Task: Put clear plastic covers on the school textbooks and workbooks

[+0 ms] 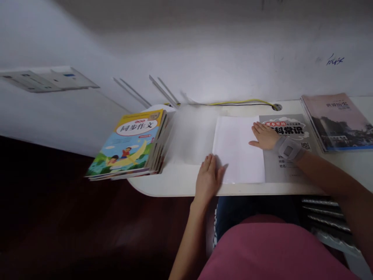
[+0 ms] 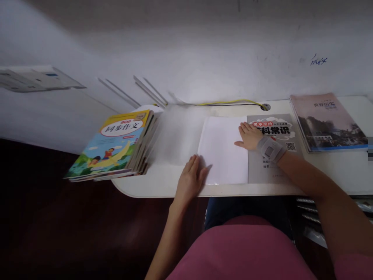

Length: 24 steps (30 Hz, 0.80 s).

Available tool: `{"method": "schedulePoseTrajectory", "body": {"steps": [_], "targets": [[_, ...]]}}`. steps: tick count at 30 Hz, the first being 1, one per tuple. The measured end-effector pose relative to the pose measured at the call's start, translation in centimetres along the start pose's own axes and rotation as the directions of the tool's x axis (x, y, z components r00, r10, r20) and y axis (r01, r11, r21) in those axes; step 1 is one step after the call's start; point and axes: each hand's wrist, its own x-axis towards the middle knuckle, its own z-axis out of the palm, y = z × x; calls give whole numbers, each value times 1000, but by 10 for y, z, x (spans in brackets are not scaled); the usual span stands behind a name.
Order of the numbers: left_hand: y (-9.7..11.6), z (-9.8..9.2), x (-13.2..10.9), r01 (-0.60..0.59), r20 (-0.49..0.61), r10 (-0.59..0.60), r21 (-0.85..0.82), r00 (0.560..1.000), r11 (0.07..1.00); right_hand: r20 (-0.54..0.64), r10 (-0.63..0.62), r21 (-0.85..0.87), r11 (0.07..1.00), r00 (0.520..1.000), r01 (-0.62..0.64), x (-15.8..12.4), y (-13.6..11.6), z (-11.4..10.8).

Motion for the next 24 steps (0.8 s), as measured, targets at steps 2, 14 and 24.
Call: {"method": "schedulePoseTrajectory", "body": {"steps": [2, 14, 24], "targets": [[1, 2, 0, -18, 36, 15, 64, 999, 998, 4, -34, -15, 999, 999, 34, -1, -12, 0], [3, 1, -9, -129, 152, 96, 227, 984, 965, 94, -614, 23, 789, 784, 614, 63, -110, -4], [2, 3, -7, -118, 97, 100, 200, 990, 973, -86, -102, 36, 994, 991, 105, 121, -50, -21]]}}
